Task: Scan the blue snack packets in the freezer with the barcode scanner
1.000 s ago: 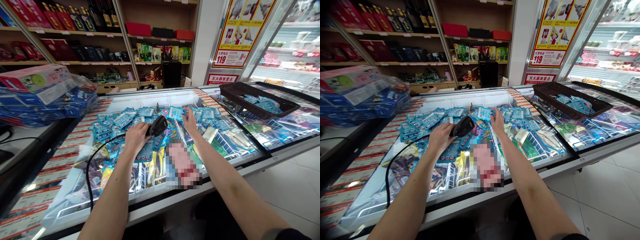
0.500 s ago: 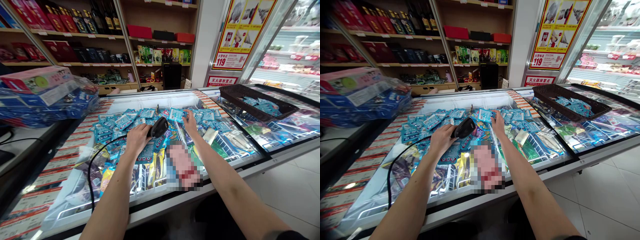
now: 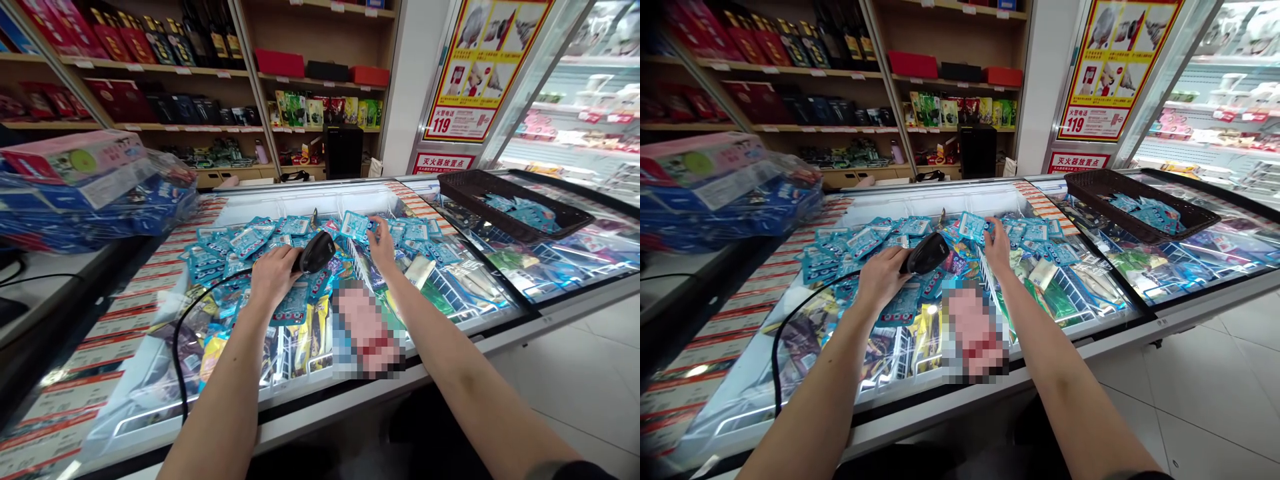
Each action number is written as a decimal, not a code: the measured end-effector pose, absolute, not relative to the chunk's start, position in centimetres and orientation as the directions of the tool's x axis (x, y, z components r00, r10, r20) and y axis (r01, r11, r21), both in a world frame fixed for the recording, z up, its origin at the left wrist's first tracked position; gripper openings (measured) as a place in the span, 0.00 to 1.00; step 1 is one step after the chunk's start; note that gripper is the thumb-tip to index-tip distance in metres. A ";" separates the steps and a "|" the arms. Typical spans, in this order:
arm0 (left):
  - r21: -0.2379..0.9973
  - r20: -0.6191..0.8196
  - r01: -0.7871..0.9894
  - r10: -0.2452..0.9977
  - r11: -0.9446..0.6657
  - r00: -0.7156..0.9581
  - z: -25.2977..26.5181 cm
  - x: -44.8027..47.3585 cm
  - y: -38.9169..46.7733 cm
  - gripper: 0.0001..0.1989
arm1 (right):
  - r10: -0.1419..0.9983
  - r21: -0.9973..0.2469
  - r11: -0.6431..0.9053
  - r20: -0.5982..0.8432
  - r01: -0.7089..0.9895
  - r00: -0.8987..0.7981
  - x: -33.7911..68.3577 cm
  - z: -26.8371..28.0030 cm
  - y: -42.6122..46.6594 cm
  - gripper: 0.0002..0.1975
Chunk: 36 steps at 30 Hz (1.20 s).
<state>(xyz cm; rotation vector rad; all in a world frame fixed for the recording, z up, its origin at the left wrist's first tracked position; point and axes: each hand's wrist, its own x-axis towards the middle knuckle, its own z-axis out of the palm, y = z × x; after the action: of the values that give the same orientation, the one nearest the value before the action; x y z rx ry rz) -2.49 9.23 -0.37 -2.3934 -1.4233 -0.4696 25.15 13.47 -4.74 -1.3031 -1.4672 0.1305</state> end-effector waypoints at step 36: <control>-0.067 0.522 0.934 0.786 -0.350 0.331 0.1 -4.3 9.5 0.19 | 0.838 -0.519 0.487 0.505 0.703 -0.208 23.2 -4.6 13.2 0.14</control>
<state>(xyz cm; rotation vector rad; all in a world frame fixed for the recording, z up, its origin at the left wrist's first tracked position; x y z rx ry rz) -4.31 9.52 0.14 -2.2463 -1.5266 -0.5784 23.21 13.24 -4.62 -1.2719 -1.9679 0.2244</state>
